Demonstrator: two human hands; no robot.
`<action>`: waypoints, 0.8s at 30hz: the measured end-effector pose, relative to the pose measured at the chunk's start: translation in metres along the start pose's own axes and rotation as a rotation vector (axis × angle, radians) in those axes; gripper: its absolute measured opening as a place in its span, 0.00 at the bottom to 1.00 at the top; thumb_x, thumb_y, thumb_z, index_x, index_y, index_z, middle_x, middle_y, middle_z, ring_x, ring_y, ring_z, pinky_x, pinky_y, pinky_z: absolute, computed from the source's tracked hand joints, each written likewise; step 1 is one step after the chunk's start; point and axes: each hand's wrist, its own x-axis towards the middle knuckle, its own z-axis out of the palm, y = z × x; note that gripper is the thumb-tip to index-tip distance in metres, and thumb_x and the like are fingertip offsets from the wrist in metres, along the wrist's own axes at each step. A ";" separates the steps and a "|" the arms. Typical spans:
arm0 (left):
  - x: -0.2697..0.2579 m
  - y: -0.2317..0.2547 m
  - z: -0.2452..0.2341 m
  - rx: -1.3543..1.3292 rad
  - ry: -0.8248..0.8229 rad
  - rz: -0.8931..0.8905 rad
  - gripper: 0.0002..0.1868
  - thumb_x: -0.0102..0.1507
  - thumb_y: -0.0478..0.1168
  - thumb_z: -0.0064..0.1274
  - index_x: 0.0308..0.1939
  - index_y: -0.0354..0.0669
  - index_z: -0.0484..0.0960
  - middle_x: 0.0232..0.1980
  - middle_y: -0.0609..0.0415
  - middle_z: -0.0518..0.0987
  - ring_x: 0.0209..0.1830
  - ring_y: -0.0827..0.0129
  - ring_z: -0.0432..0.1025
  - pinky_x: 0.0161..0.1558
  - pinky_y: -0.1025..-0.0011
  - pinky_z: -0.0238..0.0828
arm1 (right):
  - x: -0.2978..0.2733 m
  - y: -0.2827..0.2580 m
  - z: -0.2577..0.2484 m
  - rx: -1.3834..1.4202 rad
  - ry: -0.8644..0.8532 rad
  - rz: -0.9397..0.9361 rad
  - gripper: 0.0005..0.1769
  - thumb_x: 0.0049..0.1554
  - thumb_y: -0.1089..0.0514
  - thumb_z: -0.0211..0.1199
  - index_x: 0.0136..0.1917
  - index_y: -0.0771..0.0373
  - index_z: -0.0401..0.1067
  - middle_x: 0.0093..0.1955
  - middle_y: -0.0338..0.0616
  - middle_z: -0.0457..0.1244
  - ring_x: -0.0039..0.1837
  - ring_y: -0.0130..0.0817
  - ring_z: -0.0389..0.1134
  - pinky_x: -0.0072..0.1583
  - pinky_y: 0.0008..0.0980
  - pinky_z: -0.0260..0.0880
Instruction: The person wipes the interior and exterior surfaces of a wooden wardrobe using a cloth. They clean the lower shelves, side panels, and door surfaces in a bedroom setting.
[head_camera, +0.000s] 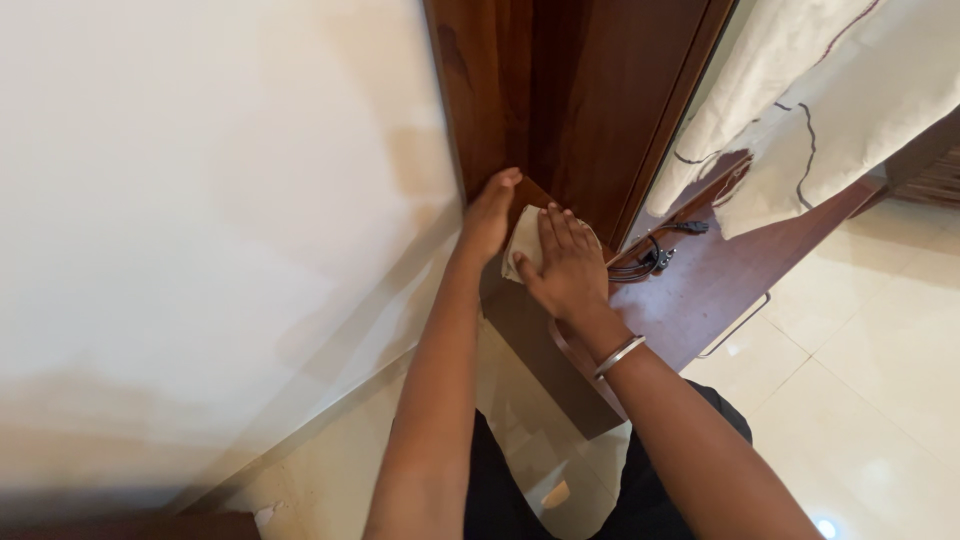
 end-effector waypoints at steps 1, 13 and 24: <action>-0.006 0.005 0.002 0.030 -0.013 0.047 0.35 0.71 0.60 0.24 0.73 0.45 0.64 0.78 0.46 0.64 0.78 0.54 0.55 0.75 0.59 0.49 | 0.002 0.001 0.001 0.014 -0.029 0.013 0.45 0.60 0.35 0.45 0.79 0.66 0.49 0.83 0.53 0.44 0.83 0.48 0.42 0.78 0.45 0.36; -0.062 0.005 0.075 0.767 -0.090 0.080 0.47 0.69 0.70 0.16 0.78 0.36 0.52 0.84 0.45 0.44 0.86 0.56 0.35 0.80 0.58 0.28 | -0.036 0.040 -0.022 0.931 0.255 -0.264 0.50 0.55 0.70 0.48 0.86 0.69 0.30 0.87 0.65 0.39 0.88 0.54 0.41 0.83 0.46 0.42; -0.039 0.043 0.061 1.102 -0.119 -0.083 0.44 0.66 0.69 0.28 0.80 0.50 0.49 0.83 0.51 0.40 0.83 0.56 0.33 0.77 0.54 0.27 | -0.055 0.047 -0.030 0.693 0.298 -0.010 0.26 0.53 0.70 0.52 0.66 0.65 0.65 0.61 0.55 0.65 0.66 0.47 0.68 0.67 0.40 0.67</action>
